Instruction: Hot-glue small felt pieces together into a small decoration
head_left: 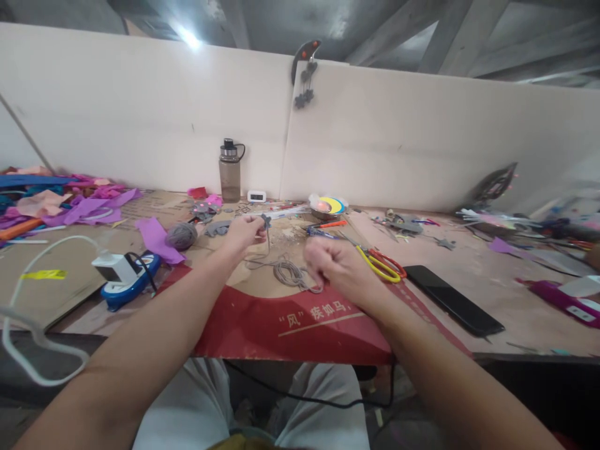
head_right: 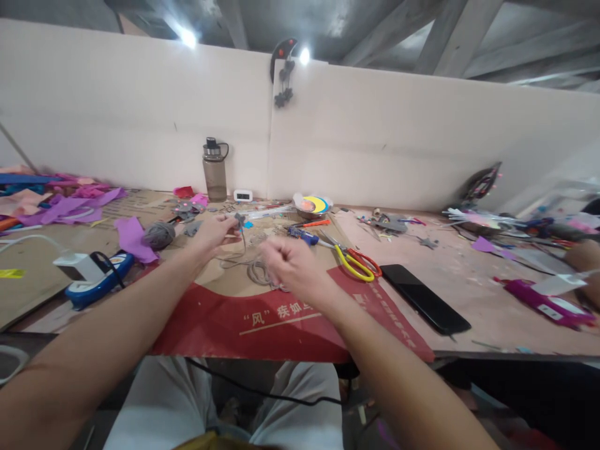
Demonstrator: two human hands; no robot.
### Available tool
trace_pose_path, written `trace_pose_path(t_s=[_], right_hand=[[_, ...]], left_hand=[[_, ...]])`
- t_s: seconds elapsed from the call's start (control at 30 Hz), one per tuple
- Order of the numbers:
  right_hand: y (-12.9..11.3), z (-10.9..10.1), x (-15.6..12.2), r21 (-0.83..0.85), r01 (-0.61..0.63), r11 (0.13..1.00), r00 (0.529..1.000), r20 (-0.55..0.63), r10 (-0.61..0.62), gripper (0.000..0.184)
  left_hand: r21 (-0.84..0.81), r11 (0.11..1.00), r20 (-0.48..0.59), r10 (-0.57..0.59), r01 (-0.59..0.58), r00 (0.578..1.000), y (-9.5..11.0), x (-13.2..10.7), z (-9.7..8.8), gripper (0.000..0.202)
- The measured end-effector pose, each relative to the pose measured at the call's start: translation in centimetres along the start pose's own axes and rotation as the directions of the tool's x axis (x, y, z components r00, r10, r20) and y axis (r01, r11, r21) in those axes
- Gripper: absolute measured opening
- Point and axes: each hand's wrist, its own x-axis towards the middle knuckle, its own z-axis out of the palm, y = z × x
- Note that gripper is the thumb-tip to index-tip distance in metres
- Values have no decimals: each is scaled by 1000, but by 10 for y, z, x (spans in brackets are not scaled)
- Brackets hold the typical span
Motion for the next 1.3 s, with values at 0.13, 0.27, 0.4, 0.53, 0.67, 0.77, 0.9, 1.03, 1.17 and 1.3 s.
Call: trace_pose_path(t_s=[0.13, 0.27, 0.4, 0.53, 0.67, 0.77, 0.9, 1.03, 1.17, 1.3], right_hand=[[-20, 9, -6, 107, 97, 990, 753, 642, -143, 24], [-3, 10, 15, -30, 74, 997, 926, 373, -58, 35], [36, 12, 45, -48, -34, 998, 981, -194, 25, 17], [59, 27, 63, 173, 6, 985, 947, -317, 50, 34], [64, 40, 66, 486, 11, 874, 957, -258, 131, 42], [68, 39, 65, 528, -30, 849, 937, -280, 207, 30], [74, 26, 63, 456, -60, 888, 895, -370, 250, 20], [77, 17, 60, 432, -94, 897, 878, -390, 279, 20], [78, 14, 58, 266, -127, 955, 895, -385, 226, 20], [76, 14, 56, 143, -131, 981, 913, -368, 176, 20]], left_hand=[[-28, 994, -58, 105, -107, 993, 10, 5, -7, 17], [7, 985, -59, 170, -170, 984, 8, 7, -7, 19], [4, 977, -4, 211, -211, 977, 6, 5, -3, 19], [35, 950, 63, 306, -309, 950, 6, -1, 4, 16], [14, 942, 186, 326, -334, 927, 4, -8, 13, 15], [31, 944, 210, 314, -328, 926, -1, -11, 17, 16], [7, 969, 245, 236, -245, 940, -2, -16, 21, 18], [-107, 993, 373, 84, -48, 924, 3, -20, 23, 22], [-14, 996, 343, 92, -93, 935, 5, -20, 20, 24], [149, 953, 339, 200, -263, 919, 3, -18, 18, 18]])
